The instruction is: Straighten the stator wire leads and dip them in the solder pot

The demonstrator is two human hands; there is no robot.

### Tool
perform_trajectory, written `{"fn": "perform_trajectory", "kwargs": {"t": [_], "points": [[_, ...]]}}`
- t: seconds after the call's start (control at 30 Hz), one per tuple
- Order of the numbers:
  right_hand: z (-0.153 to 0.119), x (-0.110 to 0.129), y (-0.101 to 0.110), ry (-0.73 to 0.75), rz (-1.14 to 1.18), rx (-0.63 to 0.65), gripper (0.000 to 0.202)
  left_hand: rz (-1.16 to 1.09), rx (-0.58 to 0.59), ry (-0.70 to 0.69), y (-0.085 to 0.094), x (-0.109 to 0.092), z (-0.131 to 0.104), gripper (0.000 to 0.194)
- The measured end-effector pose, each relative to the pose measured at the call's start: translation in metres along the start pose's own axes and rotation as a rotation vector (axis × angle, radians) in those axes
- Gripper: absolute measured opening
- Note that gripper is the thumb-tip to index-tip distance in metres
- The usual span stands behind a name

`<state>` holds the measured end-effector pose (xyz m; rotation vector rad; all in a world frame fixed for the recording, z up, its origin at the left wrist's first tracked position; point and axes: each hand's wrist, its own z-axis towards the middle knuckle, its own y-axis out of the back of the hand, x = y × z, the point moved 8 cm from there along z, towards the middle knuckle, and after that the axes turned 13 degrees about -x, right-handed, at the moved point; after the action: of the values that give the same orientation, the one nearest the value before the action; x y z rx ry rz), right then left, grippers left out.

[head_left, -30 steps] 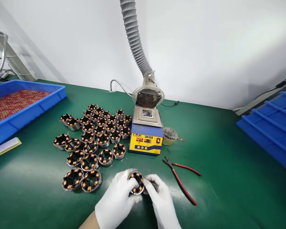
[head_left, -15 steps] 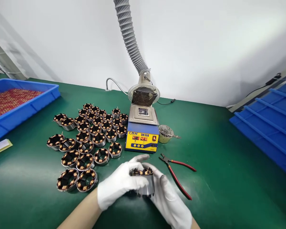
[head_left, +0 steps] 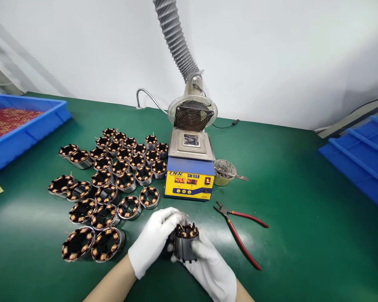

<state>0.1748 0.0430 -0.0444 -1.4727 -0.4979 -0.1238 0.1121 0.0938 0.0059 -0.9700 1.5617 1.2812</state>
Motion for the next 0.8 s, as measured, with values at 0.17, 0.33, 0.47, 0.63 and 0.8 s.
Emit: {"fn": "perform_trajectory", "kwargs": {"t": [0.17,0.33,0.47,0.63,0.8], "points": [[0.003,-0.003,-0.003,-0.134,0.144,0.031,0.042,0.035,0.086,0.002,-0.002,0.002,0.001,0.05],[0.007,-0.006,0.005,-0.186,0.186,-0.042,0.042,0.265,0.303,-0.142,-0.022,-0.004,-0.013,0.078],[0.005,-0.005,0.0,-0.12,0.071,-0.014,0.031,0.065,0.109,0.016,-0.014,-0.001,-0.003,0.035],[0.002,0.0,-0.009,-0.155,0.113,0.026,0.044,-0.139,-0.189,-0.051,0.018,-0.012,0.007,0.042],[0.003,0.004,-0.006,-0.203,0.286,-0.04,0.05,0.165,0.142,-0.063,-0.008,-0.003,-0.009,0.079]]}}
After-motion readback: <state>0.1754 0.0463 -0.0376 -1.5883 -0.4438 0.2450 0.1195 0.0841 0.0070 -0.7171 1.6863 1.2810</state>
